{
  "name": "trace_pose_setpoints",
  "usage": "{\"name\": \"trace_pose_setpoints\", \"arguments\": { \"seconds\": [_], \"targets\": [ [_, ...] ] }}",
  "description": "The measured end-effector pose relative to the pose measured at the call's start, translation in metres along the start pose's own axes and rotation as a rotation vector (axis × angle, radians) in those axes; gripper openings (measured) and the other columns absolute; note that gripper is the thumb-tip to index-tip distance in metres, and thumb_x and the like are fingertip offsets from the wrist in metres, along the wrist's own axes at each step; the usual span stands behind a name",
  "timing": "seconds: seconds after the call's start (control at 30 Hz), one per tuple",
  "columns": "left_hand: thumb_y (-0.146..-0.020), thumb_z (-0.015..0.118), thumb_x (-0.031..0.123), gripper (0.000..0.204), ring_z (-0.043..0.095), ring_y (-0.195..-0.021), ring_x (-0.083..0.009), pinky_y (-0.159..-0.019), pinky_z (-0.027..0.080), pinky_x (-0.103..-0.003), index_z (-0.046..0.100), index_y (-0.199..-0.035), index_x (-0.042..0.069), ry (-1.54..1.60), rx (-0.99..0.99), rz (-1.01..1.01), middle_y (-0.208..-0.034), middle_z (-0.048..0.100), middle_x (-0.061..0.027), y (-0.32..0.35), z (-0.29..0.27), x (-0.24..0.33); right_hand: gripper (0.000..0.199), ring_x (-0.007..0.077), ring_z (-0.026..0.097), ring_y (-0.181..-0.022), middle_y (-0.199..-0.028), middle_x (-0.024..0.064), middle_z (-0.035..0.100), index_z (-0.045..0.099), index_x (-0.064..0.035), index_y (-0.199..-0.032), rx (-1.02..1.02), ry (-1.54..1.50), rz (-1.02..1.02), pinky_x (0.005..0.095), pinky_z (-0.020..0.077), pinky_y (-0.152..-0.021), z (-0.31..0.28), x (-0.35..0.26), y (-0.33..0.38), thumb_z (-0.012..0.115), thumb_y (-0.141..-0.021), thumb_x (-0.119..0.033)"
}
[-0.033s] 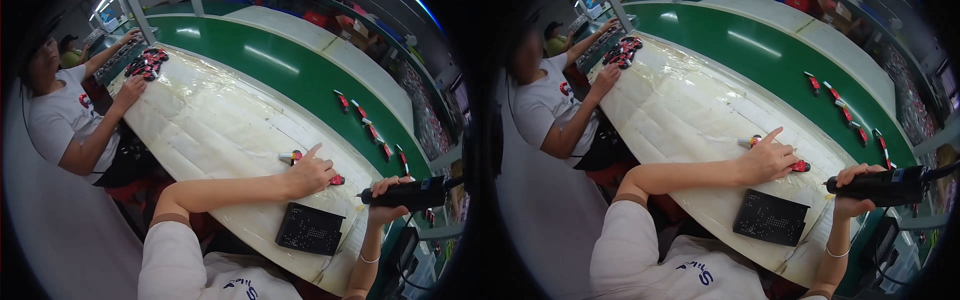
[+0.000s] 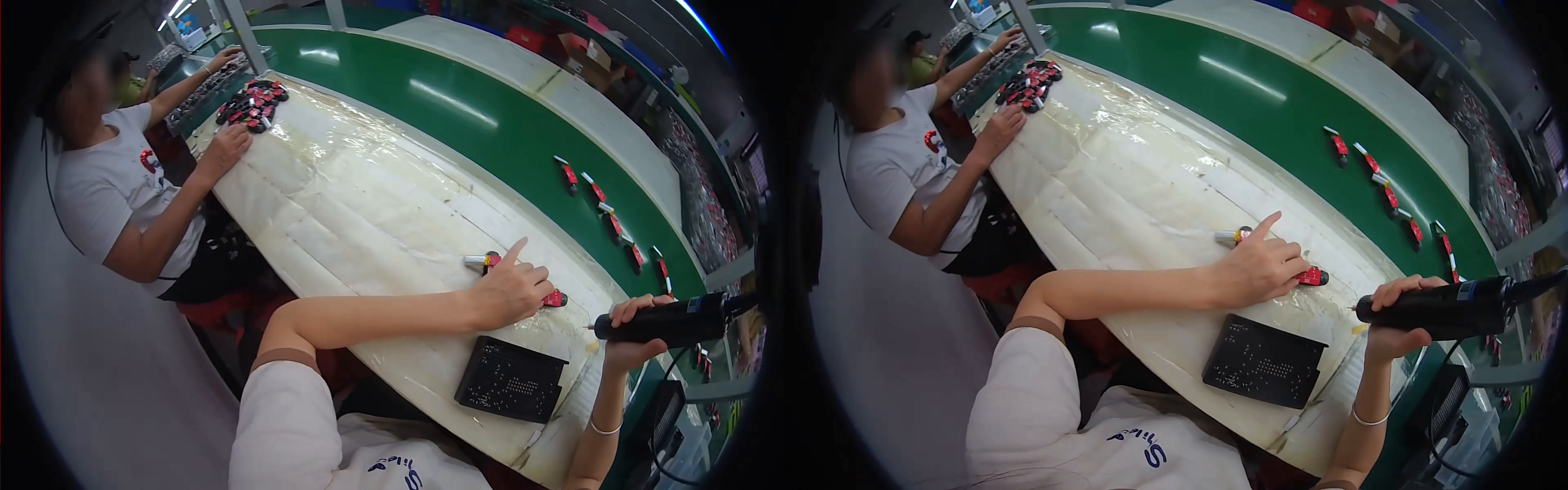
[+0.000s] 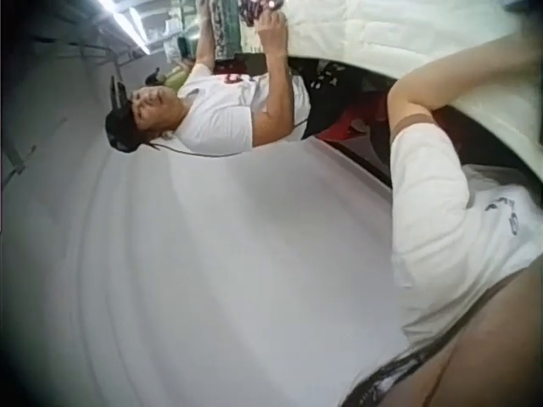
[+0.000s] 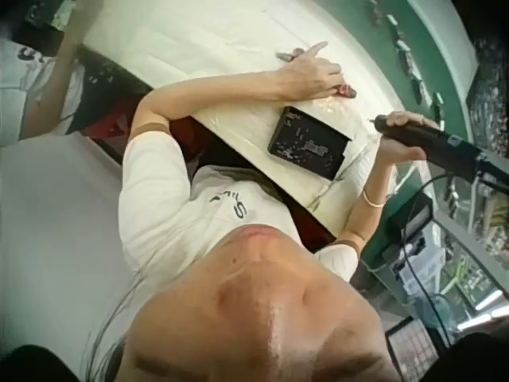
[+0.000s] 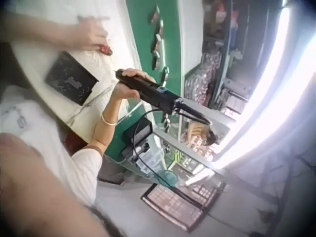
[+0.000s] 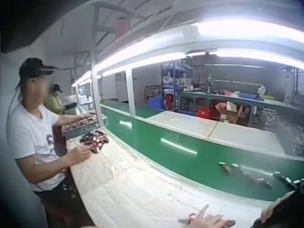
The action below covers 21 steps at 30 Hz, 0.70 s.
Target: The worker is using an electric screwdriver to assemble small red and black electronic devices on an assembly line.
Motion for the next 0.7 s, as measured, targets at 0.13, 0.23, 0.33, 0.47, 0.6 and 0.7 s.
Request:
{"name": "trace_pose_setpoints", "arguments": {
  "seconds": [0.13, 0.23, 0.33, 0.47, 0.6, 0.7],
  "targets": [
    [-0.075, 0.063, 0.017, 0.014, 0.055, -0.085, -0.0187, -0.099, 0.029, -0.061, 0.057, -0.085, 0.008, -0.205, 0.026, 0.012, -0.083, 0.051, -0.0044, 0.013, -0.013, -0.001, 0.079, 0.0113, 0.046, -0.051, -0.068, 0.0056, 0.045, 0.035, -0.0029, -0.104, 0.049, 0.058, -0.054, 0.0217, 0.0393, -0.05, -0.005, 0.012, 0.0, 0.053, -0.071, -0.073],
    [-0.074, 0.062, 0.018, 0.019, 0.053, -0.094, -0.0187, -0.096, 0.029, -0.065, 0.056, -0.09, 0.009, -0.161, 0.026, 0.063, -0.089, 0.051, -0.0051, 0.022, -0.003, 0.004, 0.08, 0.0103, 0.045, -0.052, -0.069, 0.0054, 0.045, 0.034, 0.0, -0.107, 0.056, 0.103, -0.084, 0.021, 0.0387, -0.049, -0.006, 0.013, -0.001, 0.053, -0.073, -0.071],
    [-0.076, 0.061, 0.019, 0.025, 0.052, -0.098, -0.0165, -0.096, 0.029, -0.065, 0.053, -0.098, 0.01, -0.141, -0.003, 0.08, -0.092, 0.052, -0.003, 0.027, 0.0, 0.002, 0.078, 0.0096, 0.045, -0.052, -0.07, 0.0054, 0.045, 0.034, 0.0005, -0.108, 0.077, 0.114, -0.092, 0.019, 0.0382, -0.047, -0.007, 0.015, -0.003, 0.056, -0.074, -0.067],
    [-0.077, 0.06, 0.019, 0.023, 0.053, -0.095, -0.0159, -0.096, 0.032, -0.062, 0.054, -0.098, 0.011, -0.244, -0.015, 0.088, -0.089, 0.053, -0.0012, 0.027, -0.007, -0.013, 0.077, 0.0092, 0.045, -0.051, -0.069, 0.0053, 0.045, 0.035, 0.0012, -0.107, 0.101, 0.117, -0.095, 0.0195, 0.0384, -0.047, -0.008, 0.016, -0.004, 0.056, -0.075, -0.065],
    [-0.078, 0.058, 0.018, 0.025, 0.057, -0.088, -0.016, -0.092, 0.038, -0.052, 0.055, -0.102, 0.01, -0.443, 0.107, 0.006, -0.088, 0.057, -0.0007, 0.041, -0.034, -0.057, 0.075, 0.0091, 0.045, -0.051, -0.069, 0.0053, 0.045, 0.035, 0.0017, -0.107, 0.117, 0.12, -0.112, 0.0197, 0.0381, -0.046, -0.009, 0.017, -0.002, 0.055, -0.077, -0.064],
    [-0.078, 0.057, 0.014, 0.028, 0.059, -0.085, -0.0159, -0.089, 0.042, -0.041, 0.056, -0.106, 0.01, -0.597, 0.184, -0.104, -0.093, 0.06, -0.0022, 0.06, -0.078, -0.104, 0.074, 0.0093, 0.045, -0.051, -0.069, 0.0057, 0.045, 0.035, 0.0023, -0.107, 0.074, 0.146, -0.132, 0.02, 0.038, -0.046, -0.01, 0.016, -0.001, 0.054, -0.079, -0.063]
  ]
}}
Point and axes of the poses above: each hand's wrist, its own y-axis away from the middle knuckle, its own z-axis out of the palm, x = y × z, the point moved 8 cm from there along -y, towards the middle knuckle
